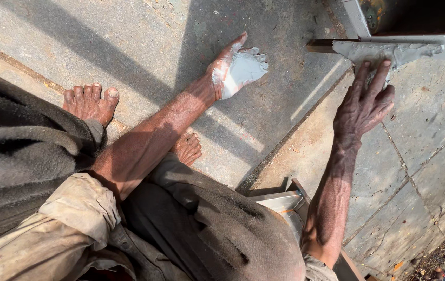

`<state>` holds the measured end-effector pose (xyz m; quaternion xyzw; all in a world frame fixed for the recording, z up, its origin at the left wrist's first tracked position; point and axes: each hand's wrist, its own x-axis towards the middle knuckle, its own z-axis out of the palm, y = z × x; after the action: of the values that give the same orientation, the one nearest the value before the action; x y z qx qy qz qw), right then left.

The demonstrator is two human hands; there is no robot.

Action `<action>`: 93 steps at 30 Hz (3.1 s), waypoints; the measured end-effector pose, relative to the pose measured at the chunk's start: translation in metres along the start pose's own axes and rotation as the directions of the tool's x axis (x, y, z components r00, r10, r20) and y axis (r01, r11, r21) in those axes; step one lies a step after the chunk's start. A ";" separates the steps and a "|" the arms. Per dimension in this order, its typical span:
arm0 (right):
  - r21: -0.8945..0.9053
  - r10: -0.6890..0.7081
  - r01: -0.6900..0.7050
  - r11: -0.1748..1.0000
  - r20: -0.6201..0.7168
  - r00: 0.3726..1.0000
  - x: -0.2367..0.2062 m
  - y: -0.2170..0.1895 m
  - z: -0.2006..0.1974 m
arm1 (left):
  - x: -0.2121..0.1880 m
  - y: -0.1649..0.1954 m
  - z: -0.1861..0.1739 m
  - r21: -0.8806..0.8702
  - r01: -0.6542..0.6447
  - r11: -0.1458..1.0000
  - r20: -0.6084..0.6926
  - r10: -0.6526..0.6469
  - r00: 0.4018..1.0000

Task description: The person kneels on a tiled floor and uses a putty knife to apply a white filler paste to the edges and corners of a reddish-brown metal cabinet. They repeatedly scoop filler from their left hand onto the tool and smooth it along the cabinet's frame.

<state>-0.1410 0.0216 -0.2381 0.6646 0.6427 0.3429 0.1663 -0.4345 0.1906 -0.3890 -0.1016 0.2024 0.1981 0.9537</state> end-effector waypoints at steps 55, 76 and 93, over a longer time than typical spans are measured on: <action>0.417 0.273 -0.237 -0.878 0.840 0.469 -0.043 -0.156 -0.154 | -0.050 0.008 0.101 -0.050 -0.221 0.974 0.426 0.221 0.877; 0.395 -0.094 -0.069 0.916 0.378 0.921 -0.011 -0.050 -0.051 | -0.030 0.025 0.047 -0.151 -0.042 0.988 0.107 0.058 0.993; 0.485 0.002 -0.229 0.844 0.425 0.905 -0.015 -0.026 -0.081 | -0.014 0.007 0.028 -0.095 -0.030 0.995 0.101 0.040 0.994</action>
<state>-0.2137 -0.0080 -0.2016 0.7793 0.6202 0.0178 0.0877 -0.4394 0.1999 -0.3587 -0.1322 0.1452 0.2291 0.9534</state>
